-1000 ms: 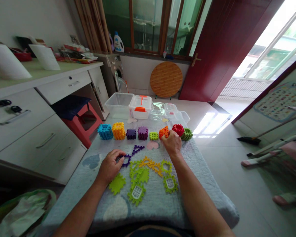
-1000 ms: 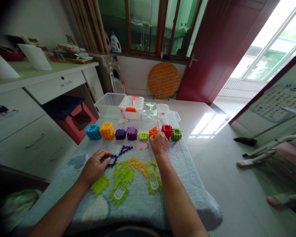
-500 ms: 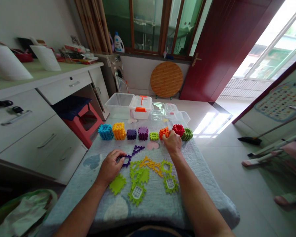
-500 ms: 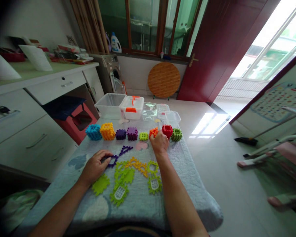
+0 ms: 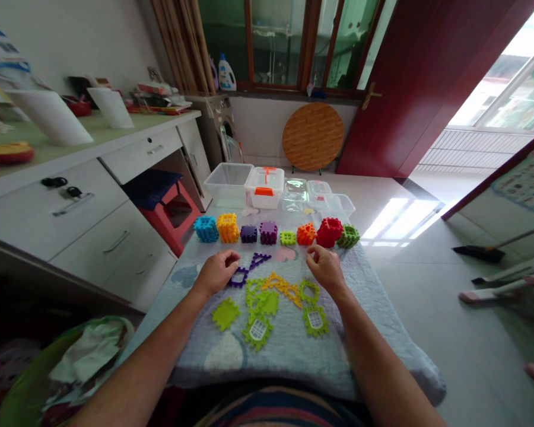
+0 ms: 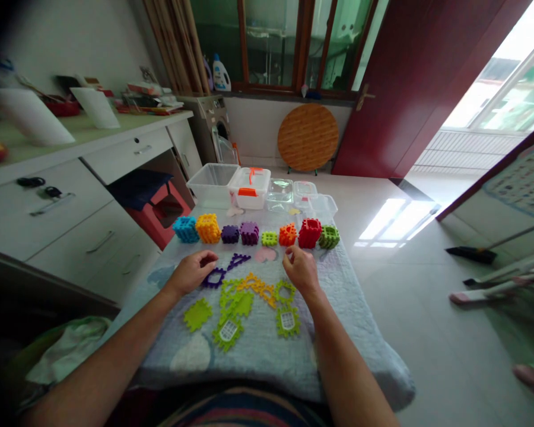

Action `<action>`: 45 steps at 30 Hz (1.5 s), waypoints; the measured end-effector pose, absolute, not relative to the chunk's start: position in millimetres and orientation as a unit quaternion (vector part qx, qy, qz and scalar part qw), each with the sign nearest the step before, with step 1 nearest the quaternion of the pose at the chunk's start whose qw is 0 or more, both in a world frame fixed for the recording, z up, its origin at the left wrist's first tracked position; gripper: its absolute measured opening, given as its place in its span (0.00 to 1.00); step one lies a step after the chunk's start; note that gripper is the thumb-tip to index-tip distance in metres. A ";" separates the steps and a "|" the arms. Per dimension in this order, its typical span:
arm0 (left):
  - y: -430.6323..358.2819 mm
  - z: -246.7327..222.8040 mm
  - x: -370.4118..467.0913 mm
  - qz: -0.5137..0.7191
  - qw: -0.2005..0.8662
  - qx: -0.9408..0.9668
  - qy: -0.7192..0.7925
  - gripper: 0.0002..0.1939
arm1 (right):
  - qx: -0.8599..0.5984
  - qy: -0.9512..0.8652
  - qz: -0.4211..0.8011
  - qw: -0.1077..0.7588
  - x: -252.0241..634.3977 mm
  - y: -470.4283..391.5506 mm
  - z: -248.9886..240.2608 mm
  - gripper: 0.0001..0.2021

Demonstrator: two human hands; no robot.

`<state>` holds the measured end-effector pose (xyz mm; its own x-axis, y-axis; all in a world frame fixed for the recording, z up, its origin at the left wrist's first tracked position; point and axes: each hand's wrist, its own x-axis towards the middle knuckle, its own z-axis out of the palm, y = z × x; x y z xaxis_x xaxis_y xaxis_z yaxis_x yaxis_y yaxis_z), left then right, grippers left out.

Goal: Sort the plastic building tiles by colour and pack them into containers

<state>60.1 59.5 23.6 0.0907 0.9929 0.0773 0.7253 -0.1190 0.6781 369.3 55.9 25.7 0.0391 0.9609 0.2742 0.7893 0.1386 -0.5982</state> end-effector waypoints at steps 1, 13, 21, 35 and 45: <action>62.2 24.2 62.1 0.275 0.226 0.704 0.614 0.12 | -0.638 -0.686 0.139 0.322 368.5 55.3 20.9 0.10; 85.6 6.8 74.5 0.169 0.094 0.739 0.646 0.11 | -0.654 -0.693 0.142 0.267 364.9 58.7 1.3 0.12; 90.6 15.1 80.2 0.114 0.083 0.733 0.665 0.10 | -0.663 -0.692 0.143 0.246 364.3 56.5 5.8 0.12; 92.9 22.6 100.3 0.033 0.031 0.708 0.705 0.17 | -0.173 -0.875 0.417 0.176 205.9 -7.6 92.3 0.24; 93.4 21.0 99.4 0.042 0.022 0.711 0.702 0.16 | -0.064 -0.792 0.606 0.036 173.5 -23.1 96.7 0.21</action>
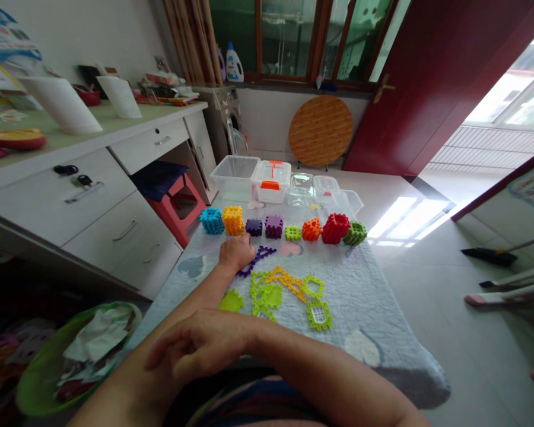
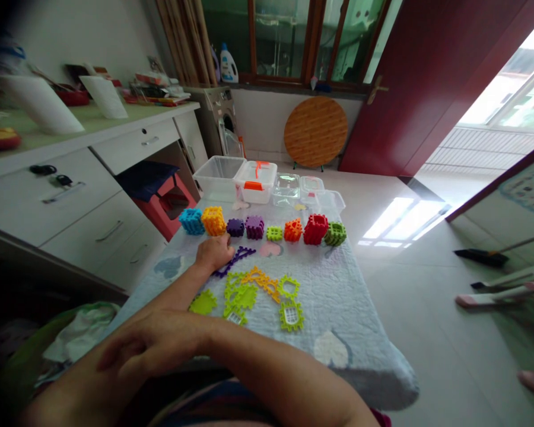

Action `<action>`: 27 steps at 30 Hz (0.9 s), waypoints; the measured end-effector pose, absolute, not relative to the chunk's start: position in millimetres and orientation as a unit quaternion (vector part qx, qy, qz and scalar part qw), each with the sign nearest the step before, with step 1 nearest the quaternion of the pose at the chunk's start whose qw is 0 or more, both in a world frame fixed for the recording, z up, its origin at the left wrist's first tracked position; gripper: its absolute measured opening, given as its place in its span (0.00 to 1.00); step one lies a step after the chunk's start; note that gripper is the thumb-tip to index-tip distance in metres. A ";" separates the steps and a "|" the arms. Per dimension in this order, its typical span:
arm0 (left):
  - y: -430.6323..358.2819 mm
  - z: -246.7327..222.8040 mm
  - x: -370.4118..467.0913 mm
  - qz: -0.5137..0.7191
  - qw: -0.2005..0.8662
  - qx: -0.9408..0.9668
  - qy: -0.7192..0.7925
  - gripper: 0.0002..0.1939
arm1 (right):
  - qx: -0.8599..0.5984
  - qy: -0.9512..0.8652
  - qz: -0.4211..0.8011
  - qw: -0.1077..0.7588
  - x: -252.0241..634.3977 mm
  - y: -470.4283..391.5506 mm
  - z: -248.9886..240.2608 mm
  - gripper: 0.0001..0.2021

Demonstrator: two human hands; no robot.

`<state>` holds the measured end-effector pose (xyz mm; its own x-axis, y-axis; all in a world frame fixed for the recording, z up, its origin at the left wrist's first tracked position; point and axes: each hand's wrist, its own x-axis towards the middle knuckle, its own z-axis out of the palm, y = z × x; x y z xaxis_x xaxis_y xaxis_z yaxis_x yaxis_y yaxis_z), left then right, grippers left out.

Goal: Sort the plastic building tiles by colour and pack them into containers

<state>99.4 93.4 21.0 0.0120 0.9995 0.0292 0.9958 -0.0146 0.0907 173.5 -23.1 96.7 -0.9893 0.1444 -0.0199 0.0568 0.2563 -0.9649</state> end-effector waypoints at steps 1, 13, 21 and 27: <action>93.2 20.7 99.3 0.043 0.023 0.711 0.701 0.16 | -0.078 -0.790 0.607 0.042 175.1 -21.0 94.8 0.22; 91.8 21.3 98.1 0.044 0.018 0.707 0.706 0.15 | -0.081 -0.748 0.658 0.029 183.1 -19.7 79.8 0.20; 95.7 16.2 89.3 0.115 0.081 0.697 0.703 0.10 | -0.050 -0.781 0.621 0.044 187.7 -17.7 76.7 0.20; 80.4 28.0 53.5 0.164 0.279 0.767 0.554 0.15 | -0.276 -0.782 0.541 0.144 246.3 15.4 77.8 0.13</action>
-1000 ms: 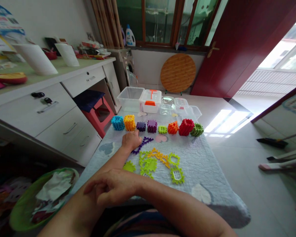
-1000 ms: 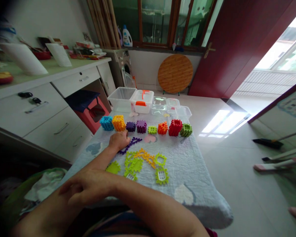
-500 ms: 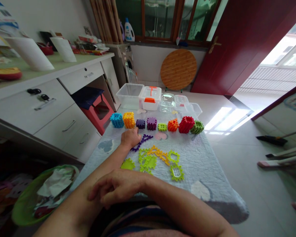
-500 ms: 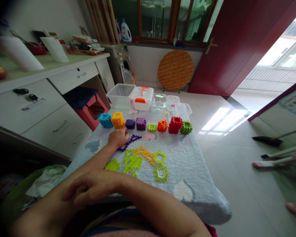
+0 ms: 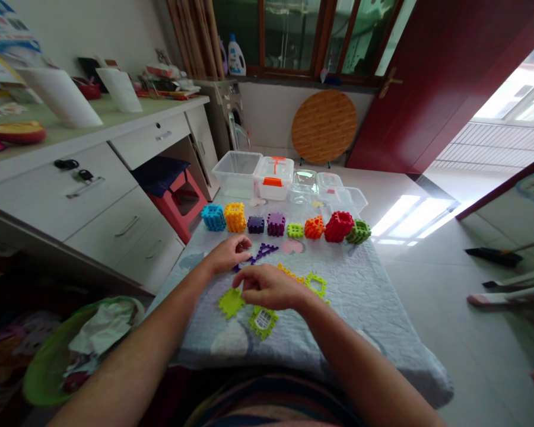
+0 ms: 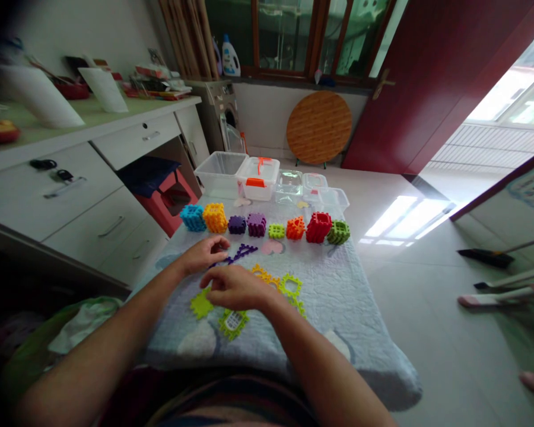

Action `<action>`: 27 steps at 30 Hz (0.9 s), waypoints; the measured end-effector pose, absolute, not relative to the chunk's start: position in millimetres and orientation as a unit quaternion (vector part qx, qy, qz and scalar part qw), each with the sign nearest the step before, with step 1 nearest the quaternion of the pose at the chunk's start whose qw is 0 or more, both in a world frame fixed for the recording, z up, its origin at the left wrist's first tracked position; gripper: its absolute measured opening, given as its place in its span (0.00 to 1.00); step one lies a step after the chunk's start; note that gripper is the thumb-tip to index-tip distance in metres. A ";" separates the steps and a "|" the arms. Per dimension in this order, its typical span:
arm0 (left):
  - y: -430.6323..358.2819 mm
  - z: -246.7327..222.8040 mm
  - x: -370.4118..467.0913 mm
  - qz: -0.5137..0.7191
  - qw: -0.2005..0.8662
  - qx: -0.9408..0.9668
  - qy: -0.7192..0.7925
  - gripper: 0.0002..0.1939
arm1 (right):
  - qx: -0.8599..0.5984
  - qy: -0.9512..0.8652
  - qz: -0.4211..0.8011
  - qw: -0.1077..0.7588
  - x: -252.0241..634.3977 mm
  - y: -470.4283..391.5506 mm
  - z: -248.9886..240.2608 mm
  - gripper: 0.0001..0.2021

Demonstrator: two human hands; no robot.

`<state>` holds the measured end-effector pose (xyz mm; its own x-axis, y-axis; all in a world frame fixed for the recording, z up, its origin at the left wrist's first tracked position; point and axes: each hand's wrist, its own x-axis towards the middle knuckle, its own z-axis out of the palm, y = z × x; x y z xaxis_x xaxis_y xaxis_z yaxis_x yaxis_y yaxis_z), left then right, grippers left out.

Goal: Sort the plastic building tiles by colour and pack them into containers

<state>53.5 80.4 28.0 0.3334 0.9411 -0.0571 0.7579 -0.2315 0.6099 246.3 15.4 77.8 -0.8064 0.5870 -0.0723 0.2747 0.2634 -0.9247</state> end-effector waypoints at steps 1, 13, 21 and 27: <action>75.6 31.7 47.8 0.158 0.295 0.790 0.514 0.19 | -0.332 -0.779 0.505 0.165 259.7 23.6 74.4 0.13; 57.1 48.4 50.6 0.075 0.197 0.848 0.485 0.17 | -0.496 -0.768 0.305 0.266 334.2 69.1 38.2 0.12; 70.9 44.0 43.6 0.156 0.270 0.779 0.544 0.22 | -0.531 -0.708 0.313 0.344 348.1 82.7 -8.1 0.10; 75.3 38.4 37.1 0.101 0.158 0.821 0.540 0.26 | -0.438 -0.804 0.234 0.327 340.1 79.8 3.2 0.13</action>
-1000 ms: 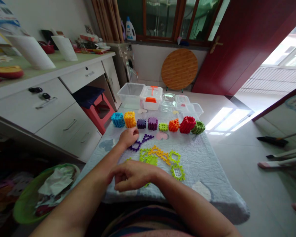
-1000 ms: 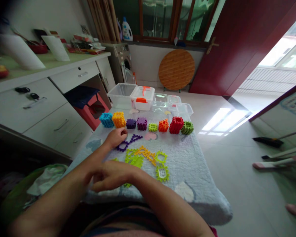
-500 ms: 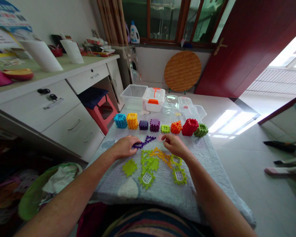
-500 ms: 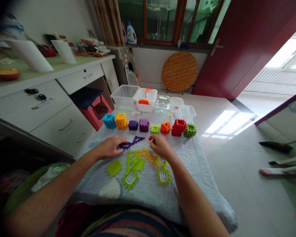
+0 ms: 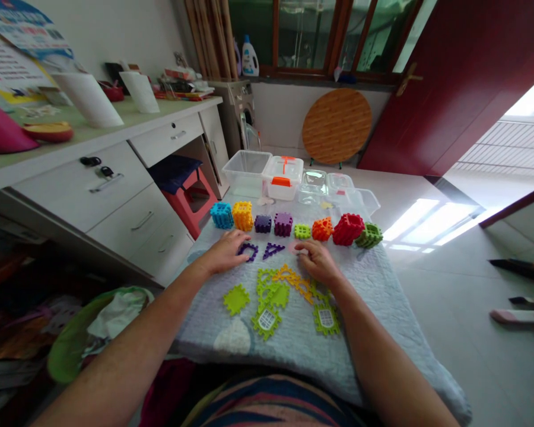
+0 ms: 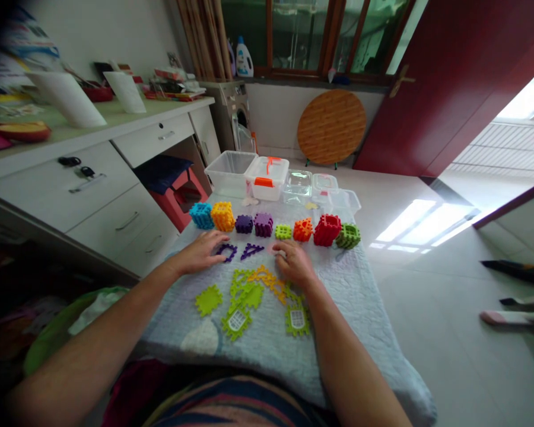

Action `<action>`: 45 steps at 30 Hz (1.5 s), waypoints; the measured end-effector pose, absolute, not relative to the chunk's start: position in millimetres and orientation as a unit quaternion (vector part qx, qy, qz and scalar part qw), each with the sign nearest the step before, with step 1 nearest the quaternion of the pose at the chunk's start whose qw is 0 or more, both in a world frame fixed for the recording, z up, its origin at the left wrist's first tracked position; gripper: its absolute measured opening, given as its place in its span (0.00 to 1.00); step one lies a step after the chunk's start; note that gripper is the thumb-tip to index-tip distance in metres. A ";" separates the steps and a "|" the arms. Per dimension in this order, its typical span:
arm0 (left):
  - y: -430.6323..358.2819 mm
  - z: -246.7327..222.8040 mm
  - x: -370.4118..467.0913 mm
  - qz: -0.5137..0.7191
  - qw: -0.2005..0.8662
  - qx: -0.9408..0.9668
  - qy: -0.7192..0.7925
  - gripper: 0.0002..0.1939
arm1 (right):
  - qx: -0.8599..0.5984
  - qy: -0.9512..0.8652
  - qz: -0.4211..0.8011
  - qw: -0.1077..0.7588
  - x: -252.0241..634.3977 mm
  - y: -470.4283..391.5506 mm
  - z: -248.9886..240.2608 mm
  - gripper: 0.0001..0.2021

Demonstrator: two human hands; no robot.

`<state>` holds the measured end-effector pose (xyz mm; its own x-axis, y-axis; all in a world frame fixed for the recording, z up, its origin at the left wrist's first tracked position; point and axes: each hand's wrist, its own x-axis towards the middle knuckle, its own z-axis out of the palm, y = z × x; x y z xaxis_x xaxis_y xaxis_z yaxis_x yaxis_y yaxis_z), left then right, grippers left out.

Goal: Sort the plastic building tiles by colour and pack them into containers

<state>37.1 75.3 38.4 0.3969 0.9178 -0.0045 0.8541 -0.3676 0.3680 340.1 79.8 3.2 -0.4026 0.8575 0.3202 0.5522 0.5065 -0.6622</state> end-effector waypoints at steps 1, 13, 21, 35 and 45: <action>75.0 38.1 36.2 0.089 0.151 0.823 0.540 0.27 | -0.408 -0.827 0.224 0.315 336.7 78.9 5.4 0.15; 78.4 49.9 40.9 0.034 0.128 0.846 0.517 0.20 | -0.371 -0.877 0.200 0.230 316.7 69.9 17.3 0.10; 74.5 79.9 60.1 0.098 0.118 0.862 0.484 0.20 | -0.464 -0.825 0.182 0.267 329.4 73.3 10.0 0.08; 168.9 102.7 122.2 0.105 0.050 0.892 0.437 0.22 | -0.470 -0.807 0.231 0.273 336.4 78.0 7.4 0.05; 173.2 96.7 122.5 0.074 0.045 0.891 0.445 0.22 | -0.466 -0.810 0.223 0.277 336.1 77.8 7.8 0.06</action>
